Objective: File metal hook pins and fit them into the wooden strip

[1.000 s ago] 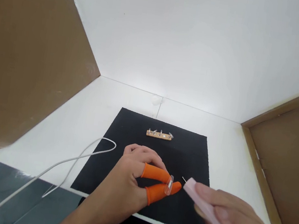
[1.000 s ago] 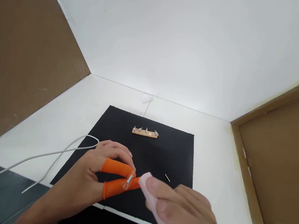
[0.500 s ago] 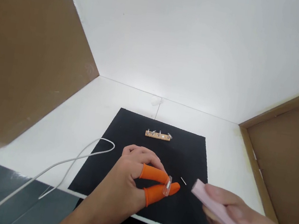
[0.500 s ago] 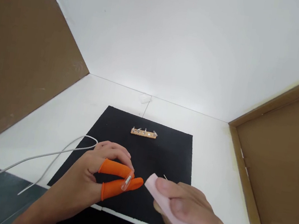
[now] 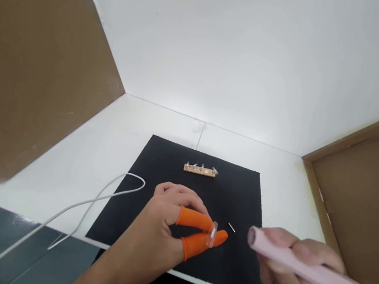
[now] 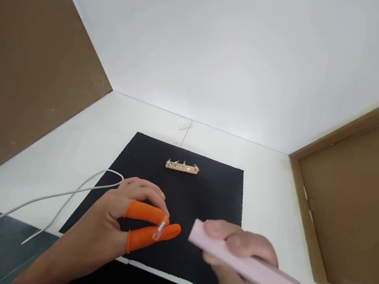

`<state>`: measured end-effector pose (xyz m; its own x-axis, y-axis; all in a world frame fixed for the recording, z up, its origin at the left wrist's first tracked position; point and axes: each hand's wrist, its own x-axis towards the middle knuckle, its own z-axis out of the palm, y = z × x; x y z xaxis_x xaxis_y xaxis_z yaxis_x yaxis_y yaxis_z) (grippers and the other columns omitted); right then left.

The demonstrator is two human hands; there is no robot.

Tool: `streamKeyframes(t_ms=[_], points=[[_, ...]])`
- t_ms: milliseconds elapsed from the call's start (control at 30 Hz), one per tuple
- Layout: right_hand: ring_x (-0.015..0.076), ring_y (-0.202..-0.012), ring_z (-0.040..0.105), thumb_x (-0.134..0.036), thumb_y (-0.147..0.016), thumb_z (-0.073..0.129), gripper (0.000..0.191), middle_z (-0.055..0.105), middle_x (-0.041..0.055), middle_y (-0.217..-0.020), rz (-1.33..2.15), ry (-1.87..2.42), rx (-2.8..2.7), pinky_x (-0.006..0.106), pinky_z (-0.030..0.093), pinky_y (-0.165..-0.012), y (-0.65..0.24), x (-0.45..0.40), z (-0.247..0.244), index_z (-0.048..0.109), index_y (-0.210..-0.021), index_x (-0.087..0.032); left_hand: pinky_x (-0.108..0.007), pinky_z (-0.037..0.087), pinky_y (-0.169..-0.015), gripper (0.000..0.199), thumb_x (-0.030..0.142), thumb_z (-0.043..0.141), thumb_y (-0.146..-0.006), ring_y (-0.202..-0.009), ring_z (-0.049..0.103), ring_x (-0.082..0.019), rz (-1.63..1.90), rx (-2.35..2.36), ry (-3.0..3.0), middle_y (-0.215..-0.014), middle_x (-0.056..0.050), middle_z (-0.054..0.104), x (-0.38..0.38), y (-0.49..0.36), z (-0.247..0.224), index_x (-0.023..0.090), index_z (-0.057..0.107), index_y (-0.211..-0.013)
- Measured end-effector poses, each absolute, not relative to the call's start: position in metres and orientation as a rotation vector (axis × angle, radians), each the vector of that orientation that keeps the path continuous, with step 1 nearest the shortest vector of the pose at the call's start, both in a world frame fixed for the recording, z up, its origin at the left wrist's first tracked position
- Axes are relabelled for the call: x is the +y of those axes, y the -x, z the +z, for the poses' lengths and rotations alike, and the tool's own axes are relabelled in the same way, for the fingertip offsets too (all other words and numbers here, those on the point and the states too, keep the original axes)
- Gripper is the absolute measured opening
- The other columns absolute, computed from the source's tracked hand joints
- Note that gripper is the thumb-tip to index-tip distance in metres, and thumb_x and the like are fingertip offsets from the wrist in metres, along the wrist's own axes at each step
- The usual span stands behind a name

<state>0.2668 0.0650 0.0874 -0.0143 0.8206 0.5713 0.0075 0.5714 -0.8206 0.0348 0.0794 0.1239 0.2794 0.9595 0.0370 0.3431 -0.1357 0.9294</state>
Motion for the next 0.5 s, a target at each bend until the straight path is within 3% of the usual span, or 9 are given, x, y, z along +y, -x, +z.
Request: streamKeyframes(t_ms=[33, 67, 133, 233, 333, 367, 400, 467, 500], points=[[0.0133, -0.063, 0.077, -0.028, -0.101, 0.072, 0.009, 0.085, -0.0050, -0.095, 0.777, 0.718, -1.501, 0.023, 0.063, -0.058, -0.262, 0.064, 0.091, 0.066, -0.109, -0.030, -0.042, 0.043, -0.094, 0.013, 0.022, 0.086, -0.088, -0.101, 0.065, -0.023, 0.879, 1.211, -1.657, -0.094, 0.004, 0.078, 0.080, -0.035, 0.124, 0.030, 0.079, -0.080], [0.0123, -0.053, 0.073, -0.038, -0.104, 0.069, 0.010, 0.084, -0.0059, -0.086, 0.810, 0.679, -1.586, 0.023, 0.061, -0.055, -0.258, 0.062, 0.094, 0.068, -0.101, -0.029, -0.042, 0.044, -0.094, 0.013, 0.022, 0.086, -0.088, -0.100, 0.065, -0.023, 0.891, 1.210, -1.657, -0.093, 0.004, 0.078, 0.080, -0.035, 0.123, 0.030, 0.079, -0.080], [0.0097, -0.041, 0.063, -0.047, -0.108, 0.059, 0.028, 0.083, -0.0057, -0.079, 0.868, 0.597, -1.795, 0.023, 0.056, -0.050, -0.250, 0.057, 0.100, 0.068, -0.091, -0.027, -0.043, 0.044, -0.095, 0.013, 0.022, 0.087, -0.087, -0.100, 0.066, -0.022, 0.902, 1.209, -1.661, -0.094, 0.005, 0.078, 0.080, -0.035, 0.123, 0.030, 0.079, -0.081], [0.0111, -0.046, 0.067, -0.044, -0.110, 0.055, 0.031, 0.084, -0.0039, -0.086, 0.874, 0.615, -1.776, 0.024, 0.054, -0.047, -0.252, 0.056, 0.100, 0.067, -0.088, -0.026, -0.043, 0.042, -0.096, 0.014, 0.021, 0.087, -0.087, -0.100, 0.067, -0.022, 0.886, 1.211, -1.672, -0.094, 0.006, 0.078, 0.079, -0.036, 0.122, 0.031, 0.079, -0.081], [0.0121, -0.056, 0.074, -0.022, -0.102, 0.069, 0.009, 0.085, -0.0042, -0.104, 0.838, 0.722, -1.469, 0.022, 0.051, -0.041, -0.265, 0.063, 0.093, 0.067, -0.108, -0.029, -0.042, 0.041, -0.096, 0.014, 0.021, 0.086, -0.088, -0.101, 0.067, -0.022, 0.876, 1.213, -1.670, -0.092, 0.006, 0.078, 0.078, -0.036, 0.122, 0.031, 0.078, -0.081], [0.0115, -0.059, 0.075, -0.013, -0.099, 0.070, 0.026, 0.084, -0.0037, -0.113, 0.833, 0.740, -1.422, 0.021, 0.050, -0.040, -0.268, 0.065, 0.091, 0.066, -0.117, -0.030, -0.042, 0.041, -0.096, 0.014, 0.022, 0.086, -0.088, -0.101, 0.067, -0.022, 0.873, 1.214, -1.668, -0.093, 0.006, 0.077, 0.078, -0.037, 0.122, 0.031, 0.078, -0.081], [0.0112, -0.061, 0.076, -0.011, -0.099, 0.069, 0.029, 0.084, -0.0036, -0.115, 0.834, 0.735, -1.418, 0.020, 0.050, -0.039, -0.269, 0.066, 0.090, 0.065, -0.120, -0.031, -0.042, 0.041, -0.095, 0.014, 0.022, 0.086, -0.088, -0.100, 0.066, -0.021, 0.873, 1.211, -1.667, -0.092, 0.006, 0.077, 0.079, -0.037, 0.122, 0.030, 0.078, -0.081], [0.0128, -0.058, 0.076, -0.028, -0.104, 0.067, 0.007, 0.085, -0.0047, -0.100, 0.865, 0.688, -1.494, 0.022, 0.053, -0.043, -0.264, 0.065, 0.090, 0.070, -0.110, -0.031, -0.042, 0.041, -0.095, 0.014, 0.022, 0.087, -0.087, -0.099, 0.066, -0.021, 0.888, 1.211, -1.666, -0.092, 0.007, 0.077, 0.080, -0.036, 0.122, 0.030, 0.078, -0.080], [0.0138, -0.055, 0.075, -0.040, -0.107, 0.061, 0.015, 0.084, -0.0049, -0.088, 0.882, 0.673, -1.572, 0.023, 0.054, -0.045, -0.260, 0.062, 0.092, 0.071, -0.103, -0.030, -0.041, 0.041, -0.095, 0.015, 0.021, 0.087, -0.087, -0.098, 0.067, -0.021, 0.897, 1.211, -1.664, -0.092, 0.007, 0.077, 0.081, -0.036, 0.122, 0.030, 0.078, -0.080]])
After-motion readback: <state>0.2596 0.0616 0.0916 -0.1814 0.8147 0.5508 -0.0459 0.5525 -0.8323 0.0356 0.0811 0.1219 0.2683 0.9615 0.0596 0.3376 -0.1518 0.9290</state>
